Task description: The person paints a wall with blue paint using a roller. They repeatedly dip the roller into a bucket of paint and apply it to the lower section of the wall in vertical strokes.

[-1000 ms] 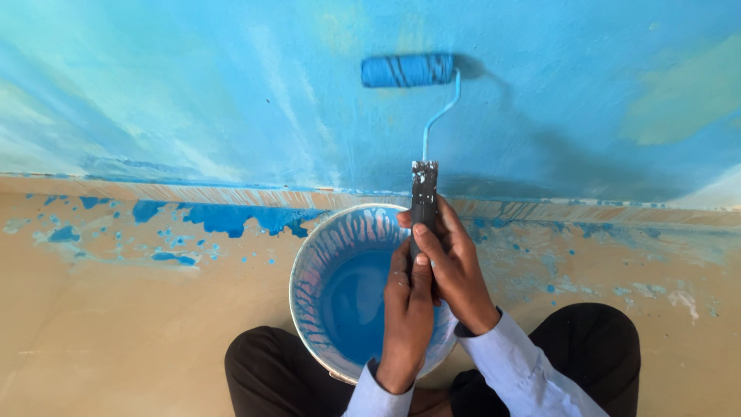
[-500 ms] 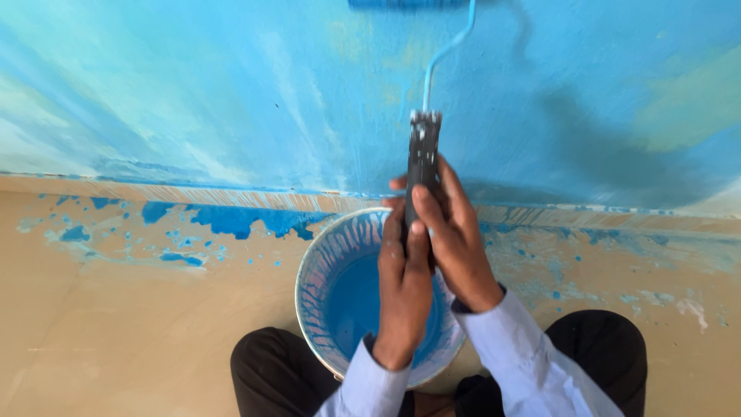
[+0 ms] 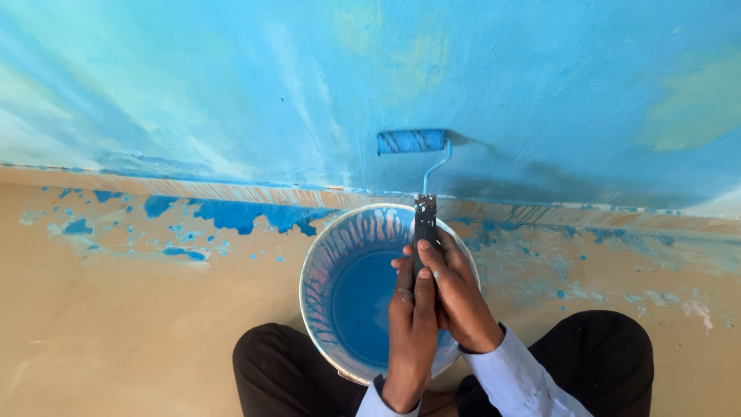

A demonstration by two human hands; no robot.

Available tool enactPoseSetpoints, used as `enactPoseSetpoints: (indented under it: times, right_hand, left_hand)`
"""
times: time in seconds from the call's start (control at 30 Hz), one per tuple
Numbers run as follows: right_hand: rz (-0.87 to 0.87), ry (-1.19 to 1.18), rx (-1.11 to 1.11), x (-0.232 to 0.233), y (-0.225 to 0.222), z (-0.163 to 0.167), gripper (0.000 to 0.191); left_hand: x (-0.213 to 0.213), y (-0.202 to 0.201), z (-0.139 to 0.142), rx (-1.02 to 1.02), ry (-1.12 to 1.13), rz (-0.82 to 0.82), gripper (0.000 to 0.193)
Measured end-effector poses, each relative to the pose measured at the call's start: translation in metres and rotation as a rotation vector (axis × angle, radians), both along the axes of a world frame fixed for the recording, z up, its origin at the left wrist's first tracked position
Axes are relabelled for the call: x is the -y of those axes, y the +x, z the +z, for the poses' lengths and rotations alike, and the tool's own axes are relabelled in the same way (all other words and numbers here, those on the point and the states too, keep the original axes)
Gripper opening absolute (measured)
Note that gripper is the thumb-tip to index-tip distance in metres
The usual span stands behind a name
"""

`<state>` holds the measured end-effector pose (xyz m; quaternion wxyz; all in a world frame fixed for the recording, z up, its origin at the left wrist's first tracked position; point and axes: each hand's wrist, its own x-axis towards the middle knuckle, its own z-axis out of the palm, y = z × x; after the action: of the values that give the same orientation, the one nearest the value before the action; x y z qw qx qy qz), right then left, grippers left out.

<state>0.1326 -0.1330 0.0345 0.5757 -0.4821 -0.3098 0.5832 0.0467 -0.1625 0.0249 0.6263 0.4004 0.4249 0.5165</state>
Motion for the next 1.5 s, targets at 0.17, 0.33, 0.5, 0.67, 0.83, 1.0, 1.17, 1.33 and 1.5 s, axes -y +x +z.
enactPoseSetpoints:
  times: [0.17,0.33,0.5,0.67,0.83,1.0,1.17,1.33,1.5]
  right_hand:
    - [0.009,0.099,0.026,-0.003,-0.002,0.019,0.05]
    - [0.045,0.264,0.019,-0.013,-0.008,0.052,0.052]
    - [0.057,0.418,0.021,-0.029,-0.012,0.077,0.059]
    - [0.033,0.538,0.192,-0.04,-0.012,0.075,0.059]
    - [0.031,0.349,0.149,-0.026,-0.017,0.041,0.061]
    - [0.054,0.108,0.053,-0.01,-0.024,0.007,0.062]
    - [0.073,0.035,0.065,-0.01,-0.036,0.002,0.062]
    - [0.055,0.181,0.046,-0.019,-0.044,0.027,0.065]
    - [0.081,0.387,0.079,-0.037,-0.041,0.063,0.064]
  left_hand:
    - [-0.002,-0.003,0.021,-0.055,0.163,0.035,0.045]
    - [-0.01,-0.01,0.053,-0.106,0.31,0.062,0.043]
    - [-0.03,-0.012,0.072,-0.128,0.542,0.122,0.044]
    - [-0.04,-0.013,0.068,-0.111,0.46,0.122,0.044]
    - [-0.023,-0.016,0.035,-0.076,0.346,0.097,0.047]
    - [-0.007,-0.023,0.001,-0.09,0.138,0.092,0.049]
    - [-0.011,-0.034,-0.003,-0.121,0.043,0.083,0.048]
    - [-0.015,-0.038,0.023,-0.153,0.236,0.163,0.048]
    - [-0.029,-0.04,0.055,-0.146,0.251,0.152,0.051]
